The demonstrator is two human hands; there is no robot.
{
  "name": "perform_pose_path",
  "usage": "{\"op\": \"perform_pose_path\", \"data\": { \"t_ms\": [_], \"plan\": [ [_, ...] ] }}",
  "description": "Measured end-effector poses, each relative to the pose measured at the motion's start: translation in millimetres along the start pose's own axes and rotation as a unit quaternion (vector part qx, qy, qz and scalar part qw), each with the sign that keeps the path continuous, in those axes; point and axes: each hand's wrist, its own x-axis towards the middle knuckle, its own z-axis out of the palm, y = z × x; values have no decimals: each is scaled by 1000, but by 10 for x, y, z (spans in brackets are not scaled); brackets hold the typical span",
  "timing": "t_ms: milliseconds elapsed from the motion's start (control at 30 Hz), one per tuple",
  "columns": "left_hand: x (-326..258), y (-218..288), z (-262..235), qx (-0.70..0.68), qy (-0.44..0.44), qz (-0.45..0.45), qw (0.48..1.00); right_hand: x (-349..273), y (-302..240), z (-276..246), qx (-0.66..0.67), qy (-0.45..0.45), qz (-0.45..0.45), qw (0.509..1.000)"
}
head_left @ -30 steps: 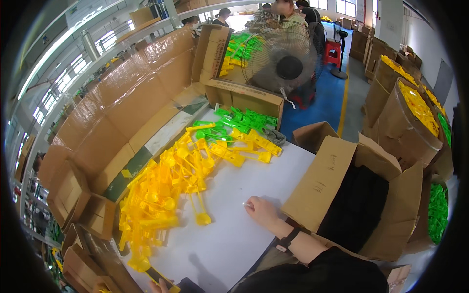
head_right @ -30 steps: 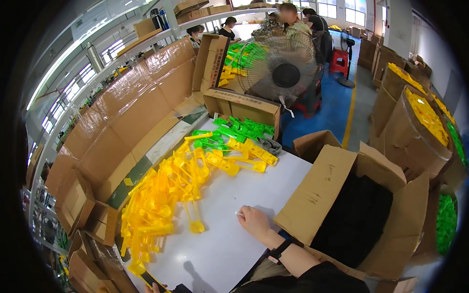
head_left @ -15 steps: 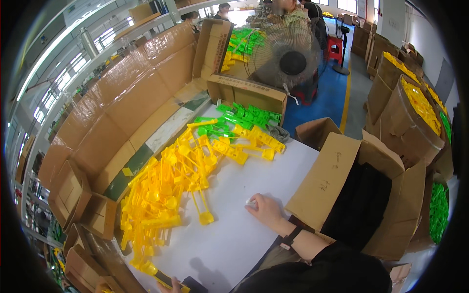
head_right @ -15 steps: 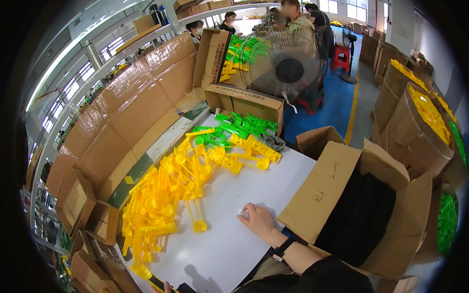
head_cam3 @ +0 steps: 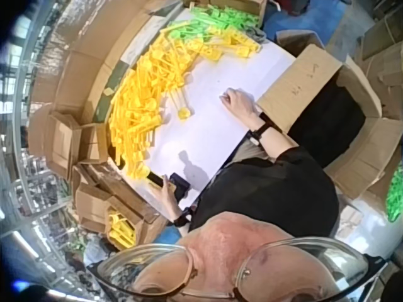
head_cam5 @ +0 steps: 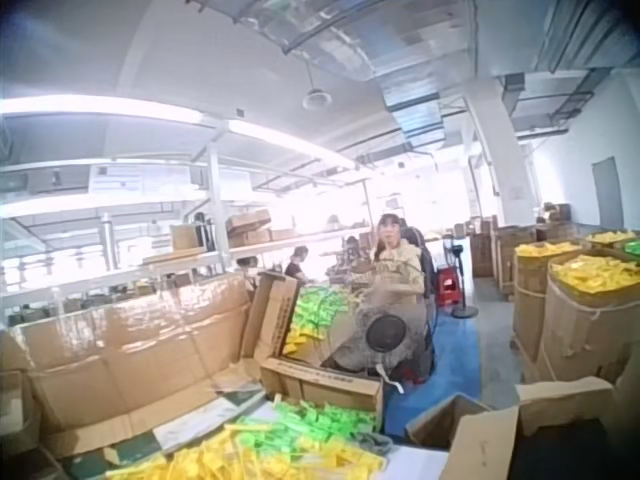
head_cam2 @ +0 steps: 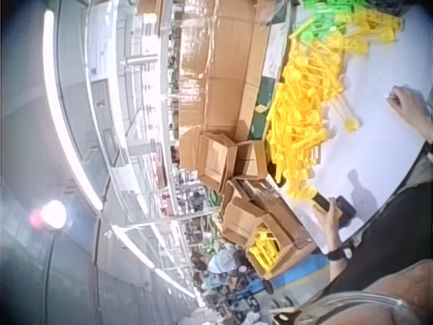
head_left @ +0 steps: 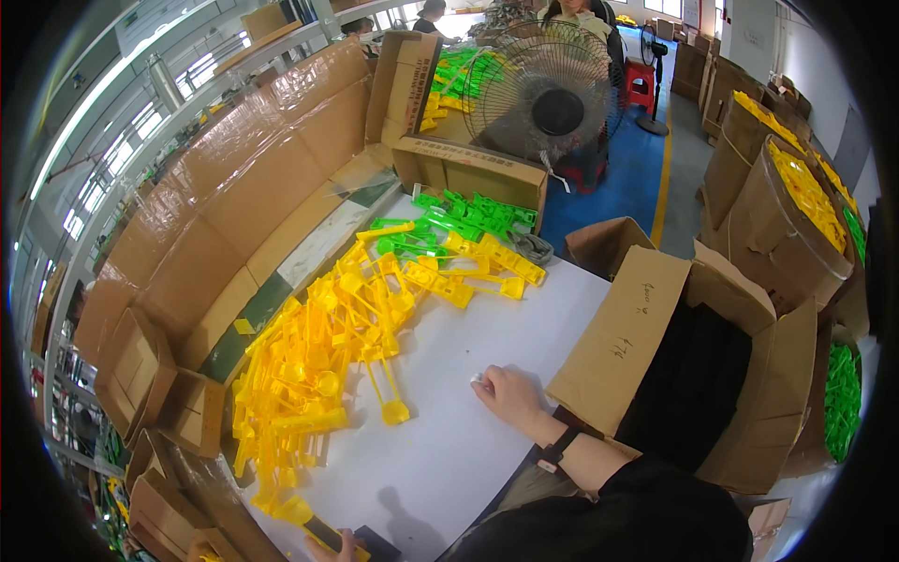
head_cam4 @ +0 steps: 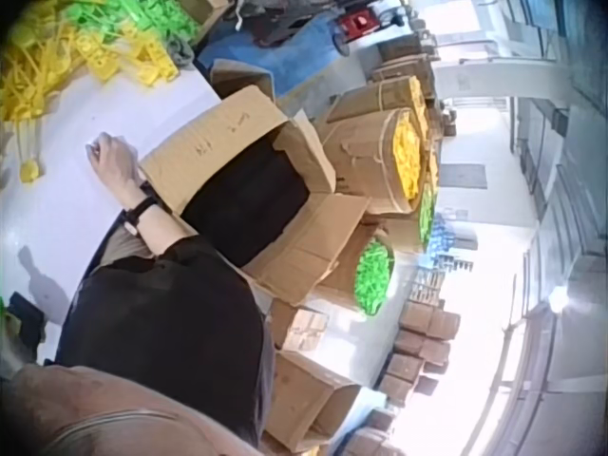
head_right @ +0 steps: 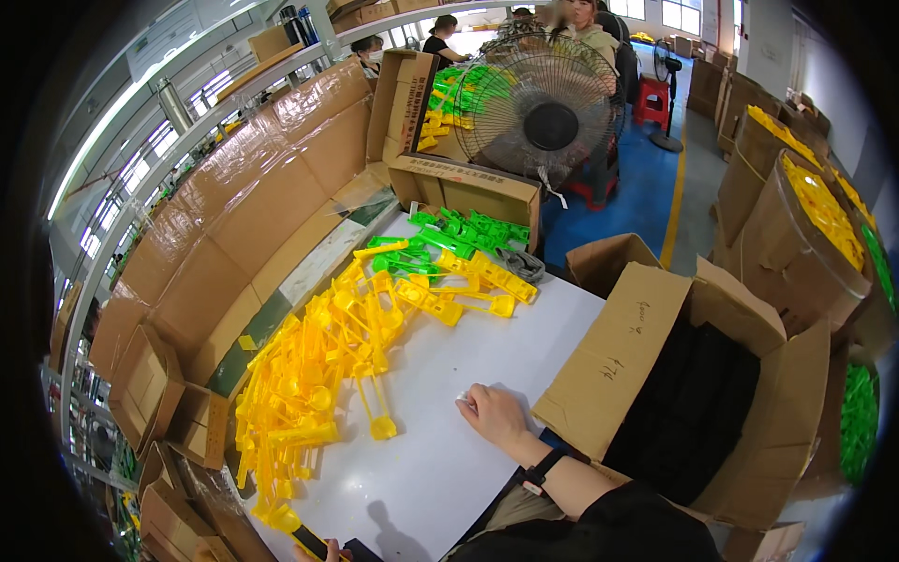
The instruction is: The person is assembling yellow plastic covers onto black rectangular components at a factory assembly line workstation.
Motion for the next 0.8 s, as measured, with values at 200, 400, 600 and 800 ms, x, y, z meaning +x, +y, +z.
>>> {"op": "perform_pose_path", "data": {
  "t_ms": [200,400,600,800],
  "plan": [
    [-84,158,65,-24,-14,-25,999,-6,15,24,17,2,14,1000],
    [-33,31,55,-107,-88,4,990,-3,20,16,14,2,14,1000],
    [-66,47,93,-113,-78,21,990,-1,14,19,4,4,4,1000],
    [158,-425,21,4,-39,53,998,-8,30,23,2,6,-1,1000]
  ]
}}
